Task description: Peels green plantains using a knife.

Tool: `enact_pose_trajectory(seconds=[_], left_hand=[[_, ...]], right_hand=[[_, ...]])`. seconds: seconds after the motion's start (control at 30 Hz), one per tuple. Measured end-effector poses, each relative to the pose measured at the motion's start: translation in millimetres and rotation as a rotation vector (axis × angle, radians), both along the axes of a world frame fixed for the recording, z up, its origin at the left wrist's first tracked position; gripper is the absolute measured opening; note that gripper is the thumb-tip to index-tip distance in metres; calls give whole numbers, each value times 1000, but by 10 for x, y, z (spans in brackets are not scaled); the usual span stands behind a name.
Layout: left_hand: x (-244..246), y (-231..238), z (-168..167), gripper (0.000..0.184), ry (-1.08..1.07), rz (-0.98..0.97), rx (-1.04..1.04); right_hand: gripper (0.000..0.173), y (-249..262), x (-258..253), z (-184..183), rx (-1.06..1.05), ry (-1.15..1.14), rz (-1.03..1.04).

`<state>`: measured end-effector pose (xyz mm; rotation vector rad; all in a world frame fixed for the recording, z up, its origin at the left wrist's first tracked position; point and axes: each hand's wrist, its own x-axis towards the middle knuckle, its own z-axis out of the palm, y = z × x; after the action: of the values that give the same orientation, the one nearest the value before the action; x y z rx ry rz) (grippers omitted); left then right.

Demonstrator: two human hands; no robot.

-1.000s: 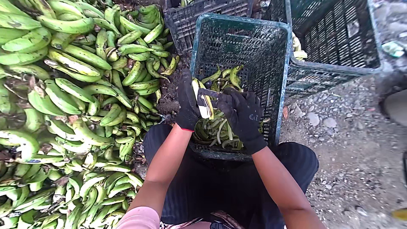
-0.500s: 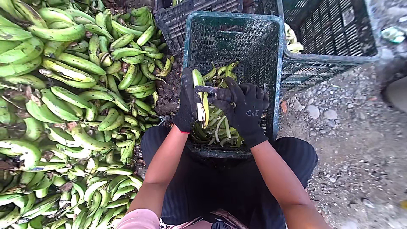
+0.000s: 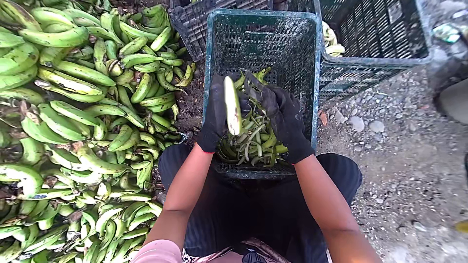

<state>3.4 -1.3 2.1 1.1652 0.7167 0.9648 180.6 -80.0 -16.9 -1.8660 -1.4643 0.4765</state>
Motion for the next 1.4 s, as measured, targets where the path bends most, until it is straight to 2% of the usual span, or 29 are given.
enact_pose_trajectory(seconds=[0.1,0.2,0.3,0.43,0.67,0.87,0.97,1.03,1.13,1.2,1.33,1.4], left_hand=[[-157,93,54,63,-129,97,-152],[-285,173,120,67,-314,-27,-418],[-369,241,101,68,-393,-91,-592],[-420,289,56,63,-512,-192,-698],[-400,277,35,62,-483,-169,-710],[-334,265,149,47,-292,152,-569],[-309,214,185,39,-171,176,-497],[-241,135,180,38,-36,192,-389],[-155,60,22,51,226,262,-9],[-83,27,-37,58,373,347,196],[36,-140,36,62,641,255,351],[81,-269,76,57,635,193,358]], right_hand=[[89,-26,-74,-96,214,-279,67],[86,-17,-110,-241,418,-442,151],[88,12,-112,-308,549,-485,209],[88,32,-110,-334,613,-483,206],[88,-8,-133,-307,542,-461,205],[91,-89,-164,-221,343,-380,176],[87,-83,-161,-195,366,-396,213],[84,-81,-196,-174,310,-379,208],[71,-28,-246,-123,12,-173,146],[75,24,-249,-159,-103,-35,107],[57,65,-250,-182,-156,257,79],[51,50,-220,-139,-163,400,92]])
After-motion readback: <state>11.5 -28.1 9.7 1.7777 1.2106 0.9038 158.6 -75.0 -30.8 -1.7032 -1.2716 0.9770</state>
